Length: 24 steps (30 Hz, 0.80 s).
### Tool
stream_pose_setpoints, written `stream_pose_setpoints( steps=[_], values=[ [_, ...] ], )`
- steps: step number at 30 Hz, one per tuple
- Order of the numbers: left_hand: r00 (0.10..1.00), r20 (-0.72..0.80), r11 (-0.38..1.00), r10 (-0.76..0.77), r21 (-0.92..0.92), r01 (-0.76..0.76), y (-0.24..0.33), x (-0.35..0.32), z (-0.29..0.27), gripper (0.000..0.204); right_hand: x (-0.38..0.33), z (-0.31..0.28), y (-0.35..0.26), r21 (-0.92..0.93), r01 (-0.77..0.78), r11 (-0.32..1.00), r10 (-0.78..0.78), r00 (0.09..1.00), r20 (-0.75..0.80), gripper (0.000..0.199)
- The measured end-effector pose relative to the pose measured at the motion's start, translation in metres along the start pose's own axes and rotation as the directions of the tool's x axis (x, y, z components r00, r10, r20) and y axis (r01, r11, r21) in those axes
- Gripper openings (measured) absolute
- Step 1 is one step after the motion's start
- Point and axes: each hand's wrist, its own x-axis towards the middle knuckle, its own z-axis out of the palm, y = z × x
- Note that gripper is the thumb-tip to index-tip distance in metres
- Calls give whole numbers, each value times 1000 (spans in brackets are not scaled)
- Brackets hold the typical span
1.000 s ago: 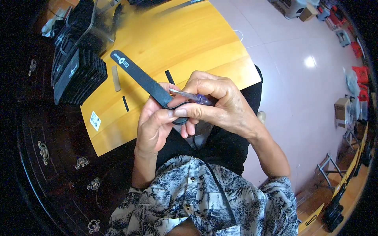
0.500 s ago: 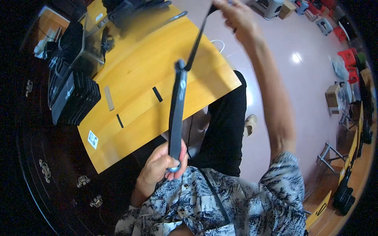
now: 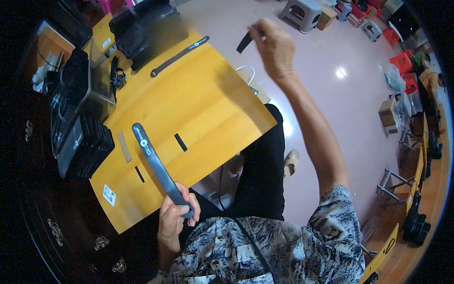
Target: Inspecting and cleaning small black straps with a pointed tool.
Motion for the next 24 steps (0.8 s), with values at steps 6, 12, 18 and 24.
stream_pose_setpoints(
  steps=[6,12,18,24],
  values=[
    [1000,-21,1000,15,14,-15,-4,9,-4,22,-23,50,-54,-41,238,970,-227,957,181,11],
    [999,-16,1000,30,-5,-30,-4,12,-8,21,-37,97,-92,58,186,981,-195,930,311,7],
    [996,-58,997,64,-40,-66,-4,9,-18,22,-44,124,-117,104,136,985,-168,894,415,9],
    [991,-91,993,103,-55,-108,-6,9,-27,24,-49,138,-141,105,138,985,-172,850,497,8]
  ],
)
